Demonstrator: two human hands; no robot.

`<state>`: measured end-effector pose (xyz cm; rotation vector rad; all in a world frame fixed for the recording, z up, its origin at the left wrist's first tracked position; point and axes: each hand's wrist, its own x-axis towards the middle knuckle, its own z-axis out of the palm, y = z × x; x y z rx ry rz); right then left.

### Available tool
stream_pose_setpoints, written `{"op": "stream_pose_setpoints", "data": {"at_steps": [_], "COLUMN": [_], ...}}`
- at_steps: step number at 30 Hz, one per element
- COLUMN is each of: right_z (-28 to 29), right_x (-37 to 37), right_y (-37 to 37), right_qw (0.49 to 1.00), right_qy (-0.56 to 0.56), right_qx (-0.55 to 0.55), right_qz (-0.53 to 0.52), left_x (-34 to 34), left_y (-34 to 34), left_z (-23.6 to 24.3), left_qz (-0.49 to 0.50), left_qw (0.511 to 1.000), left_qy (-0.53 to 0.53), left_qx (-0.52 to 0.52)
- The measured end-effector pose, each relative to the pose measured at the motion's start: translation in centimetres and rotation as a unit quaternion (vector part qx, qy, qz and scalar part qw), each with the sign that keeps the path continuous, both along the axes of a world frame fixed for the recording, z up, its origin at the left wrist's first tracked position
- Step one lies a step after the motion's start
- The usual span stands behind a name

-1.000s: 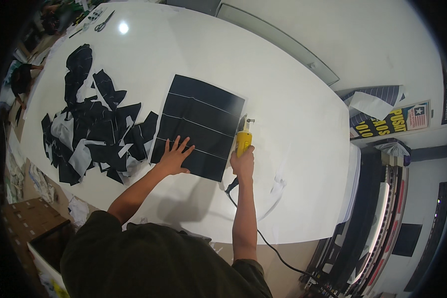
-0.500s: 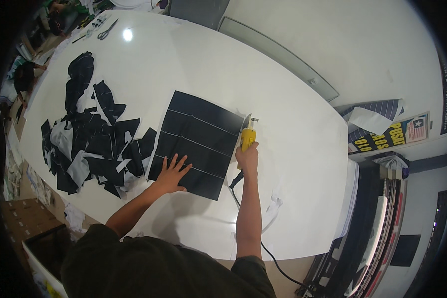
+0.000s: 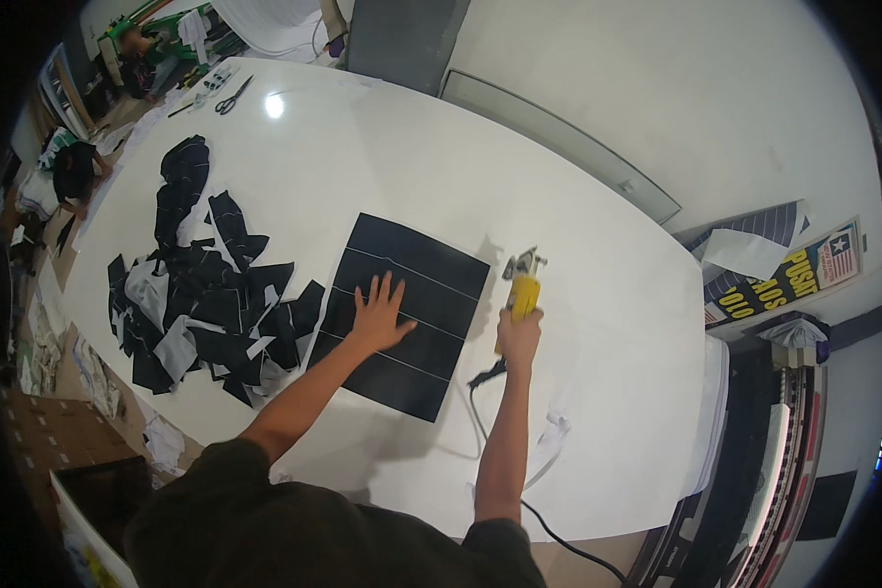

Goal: The person uses a yellow electric fabric cutter to slice a large black sheet of material into multiple rectangular strips on a white table. The person repeatedly positions the fabric, cuts along straight lines, and moves the resulting strips aside to continue the process.

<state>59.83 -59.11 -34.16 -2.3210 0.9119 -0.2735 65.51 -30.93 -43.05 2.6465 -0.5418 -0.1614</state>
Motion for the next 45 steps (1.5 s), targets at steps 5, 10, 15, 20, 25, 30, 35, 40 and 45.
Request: {"op": "stream_pose_setpoints", "data": {"at_steps": [5, 10, 15, 20, 25, 30, 35, 40, 45], "right_z": [1.2, 2.9, 3.4, 3.2, 2.9, 4.0, 1.3, 0.7, -0.6], "right_x": [-14.5, -24.6, -29.8, -31.8, -33.4, -31.0, -30.1, -31.4, -32.5], "right_y": [-0.3, -0.4, 0.1, 1.8, 4.0, 7.1, 8.3, 11.4, 11.7], "right_qw": [0.997, 0.983, 0.976, 0.969, 0.972, 0.979, 0.995, 0.989, 0.988], "right_qy": [-0.034, 0.004, -0.007, -0.004, 0.000, 0.027, 0.081, 0.127, 0.124], "right_qx": [0.056, 0.114, 0.100, 0.130, 0.169, 0.169, 0.057, 0.036, 0.014], "right_qz": [-0.046, -0.146, -0.191, -0.209, -0.164, -0.108, 0.006, 0.066, 0.092], "left_x": [4.4, -0.1, -0.6, 3.6, 9.7, 3.9, 2.9, 1.0, -1.0], "left_y": [-8.0, -12.2, -14.8, -12.1, -2.5, -0.6, 4.7, 8.8, 9.2], "left_z": [2.1, 1.8, -0.7, -1.9, -0.3, 0.9, 0.7, 2.9, 1.4], "left_qz": [-0.126, -0.514, -0.392, -0.312, -0.070, -0.127, -0.209, -0.215, -0.213], "left_qw": [0.981, 0.853, 0.915, 0.946, 0.992, 0.977, 0.949, 0.949, 0.943], "left_qy": [0.067, 0.030, 0.004, -0.017, -0.013, 0.087, 0.120, 0.133, 0.146], "left_qx": [0.133, 0.089, 0.092, 0.089, 0.100, 0.146, 0.206, 0.187, 0.212]}}
